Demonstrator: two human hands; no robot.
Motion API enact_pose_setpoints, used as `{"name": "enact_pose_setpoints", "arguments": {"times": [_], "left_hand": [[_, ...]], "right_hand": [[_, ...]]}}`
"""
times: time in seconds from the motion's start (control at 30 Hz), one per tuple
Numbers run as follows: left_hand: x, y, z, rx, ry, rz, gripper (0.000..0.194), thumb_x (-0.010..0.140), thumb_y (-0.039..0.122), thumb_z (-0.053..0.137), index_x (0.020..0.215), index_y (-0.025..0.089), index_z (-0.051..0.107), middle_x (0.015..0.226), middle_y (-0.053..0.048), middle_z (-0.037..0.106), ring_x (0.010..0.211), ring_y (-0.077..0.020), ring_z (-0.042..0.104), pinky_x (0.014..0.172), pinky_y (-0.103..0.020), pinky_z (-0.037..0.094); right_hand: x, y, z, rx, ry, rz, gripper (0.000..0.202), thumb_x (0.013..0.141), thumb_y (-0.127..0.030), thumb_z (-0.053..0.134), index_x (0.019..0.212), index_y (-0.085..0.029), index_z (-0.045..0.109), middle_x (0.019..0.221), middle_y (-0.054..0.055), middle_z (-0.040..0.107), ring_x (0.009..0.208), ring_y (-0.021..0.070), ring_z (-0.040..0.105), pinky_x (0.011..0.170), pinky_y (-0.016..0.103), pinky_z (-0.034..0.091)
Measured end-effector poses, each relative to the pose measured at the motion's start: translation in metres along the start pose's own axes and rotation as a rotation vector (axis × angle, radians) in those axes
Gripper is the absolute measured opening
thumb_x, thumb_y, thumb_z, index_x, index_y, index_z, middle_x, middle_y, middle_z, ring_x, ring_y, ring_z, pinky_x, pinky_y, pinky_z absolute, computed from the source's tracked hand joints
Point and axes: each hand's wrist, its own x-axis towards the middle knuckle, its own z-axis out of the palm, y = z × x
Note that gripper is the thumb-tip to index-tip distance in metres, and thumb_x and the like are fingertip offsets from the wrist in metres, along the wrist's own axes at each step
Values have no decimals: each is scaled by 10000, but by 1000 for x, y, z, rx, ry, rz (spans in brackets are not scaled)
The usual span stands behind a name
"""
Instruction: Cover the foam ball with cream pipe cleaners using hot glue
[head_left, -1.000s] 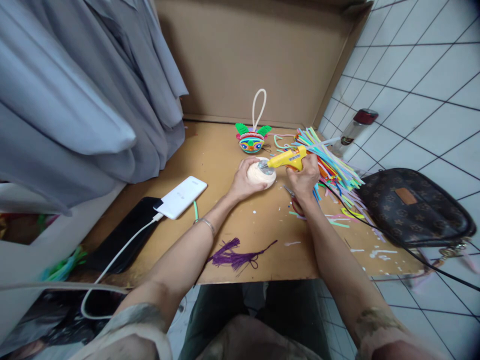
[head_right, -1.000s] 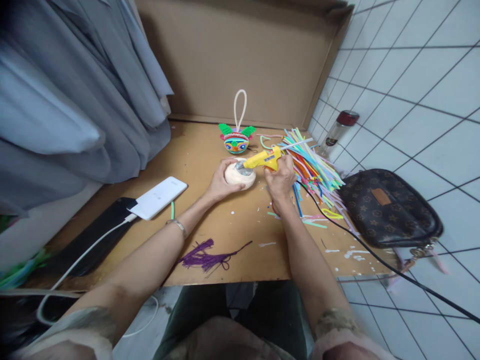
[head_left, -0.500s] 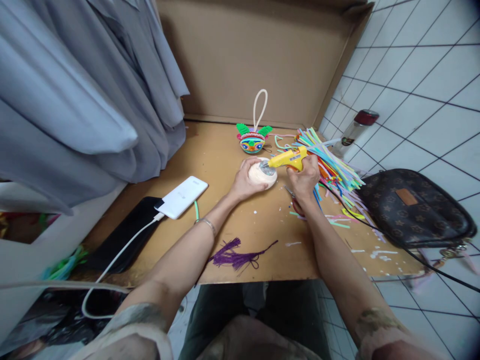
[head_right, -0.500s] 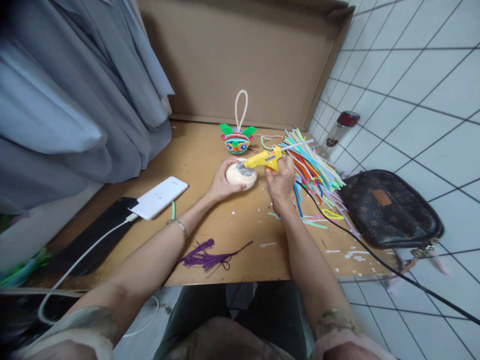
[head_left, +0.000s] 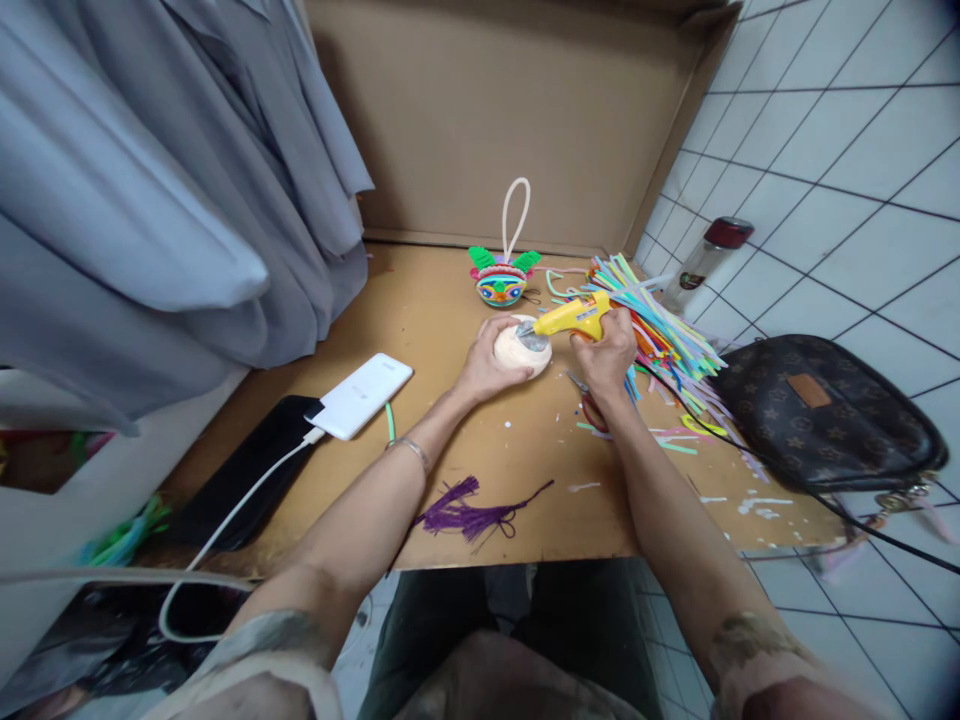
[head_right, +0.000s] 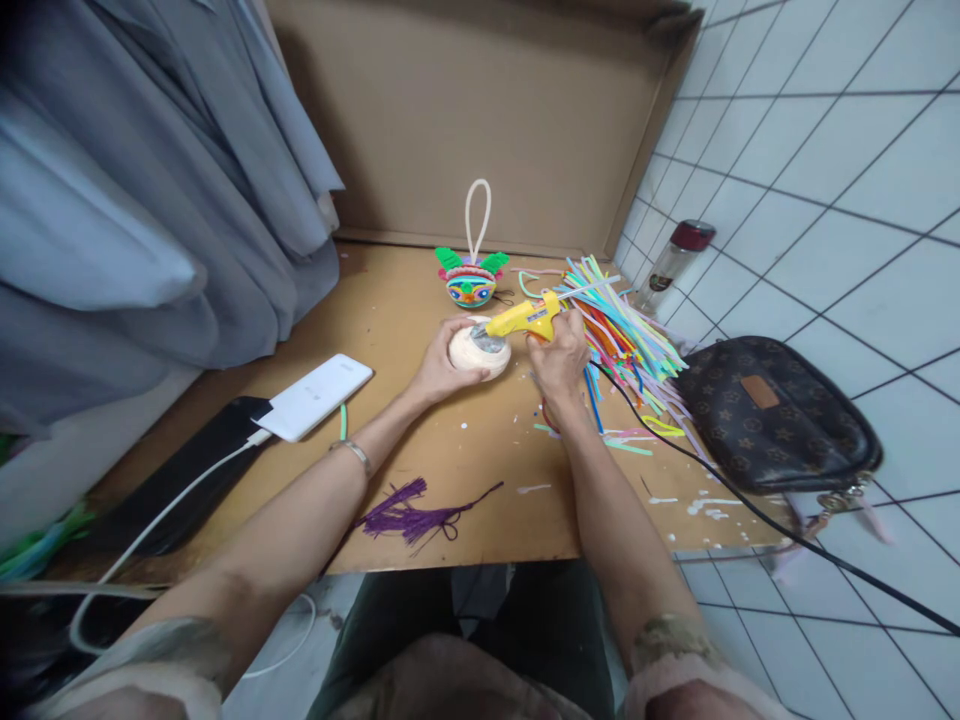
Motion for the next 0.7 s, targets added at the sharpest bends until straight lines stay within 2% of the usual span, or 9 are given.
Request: {"name": "enact_pose_setpoints", "arguments": {"times": [0.23, 0.43, 0.7], "left_hand": [[0, 0, 0, 11, 1, 13, 770, 584, 270, 885, 1288, 275, 576, 1390, -100, 607, 1346, -342, 602, 1197, -566, 456], [1, 2, 0, 11, 0, 26, 765, 583, 264, 883, 1284, 270, 576, 1383, -108, 609, 1344, -344, 607, 1196, -573, 455], [1, 2, 0, 6, -11, -3, 766, 583, 253, 878, 1287, 265, 577, 1393, -103, 602, 1345, -335, 602, 1204, -561, 451]], "right_hand": [[-1, -2, 2, -4, 28, -39, 160, 847, -364, 613, 832, -259, 493, 939, 37, 559, 807, 212, 547, 682, 339, 477], [-3, -6, -2, 11, 26, -38, 147, 816, -294, 639, 849, -255, 501, 955, 32, 561, 833, 208, 557, 699, 336, 484], [0, -6, -5, -8, -39, 25, 191, 779, -272, 668, 851, -258, 492, 952, 22, 545, 836, 214, 559, 734, 337, 484]]}}
